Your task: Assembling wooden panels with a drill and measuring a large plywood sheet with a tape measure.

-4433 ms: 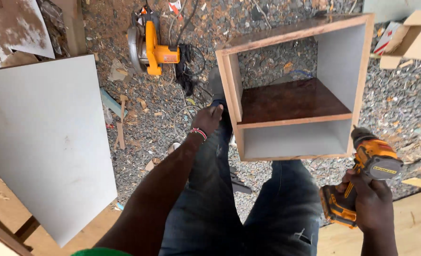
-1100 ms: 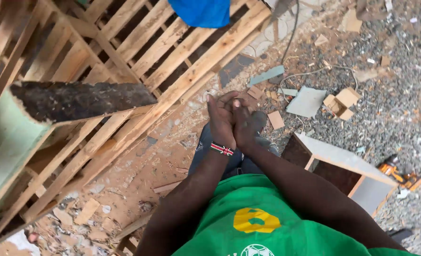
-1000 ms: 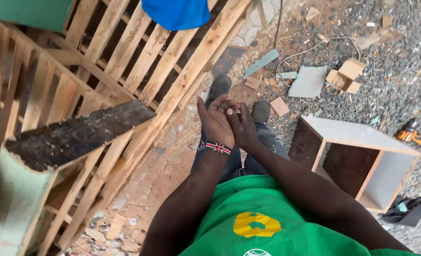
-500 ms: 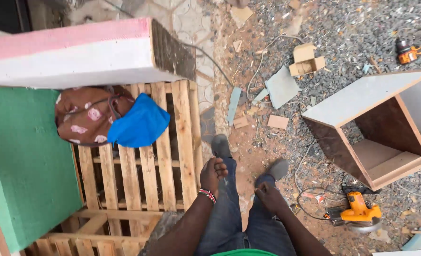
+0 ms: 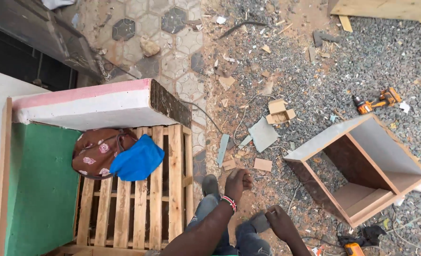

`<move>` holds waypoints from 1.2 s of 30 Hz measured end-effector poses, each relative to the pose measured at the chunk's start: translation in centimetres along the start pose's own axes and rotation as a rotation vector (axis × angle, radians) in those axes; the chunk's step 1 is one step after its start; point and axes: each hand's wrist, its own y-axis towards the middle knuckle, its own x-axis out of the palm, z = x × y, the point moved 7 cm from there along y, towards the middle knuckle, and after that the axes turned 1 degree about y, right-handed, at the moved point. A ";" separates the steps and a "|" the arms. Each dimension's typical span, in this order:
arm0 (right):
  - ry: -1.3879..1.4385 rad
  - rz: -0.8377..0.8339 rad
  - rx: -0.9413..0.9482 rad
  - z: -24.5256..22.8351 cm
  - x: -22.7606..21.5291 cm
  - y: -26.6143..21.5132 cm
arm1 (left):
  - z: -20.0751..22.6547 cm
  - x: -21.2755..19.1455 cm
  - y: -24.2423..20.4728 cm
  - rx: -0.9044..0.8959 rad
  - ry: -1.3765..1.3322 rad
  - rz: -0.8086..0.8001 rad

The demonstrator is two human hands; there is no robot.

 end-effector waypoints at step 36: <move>0.187 0.110 -0.156 -42.6 -19.4 15.4 | 29.7 22.6 20.5 0.180 0.356 -0.304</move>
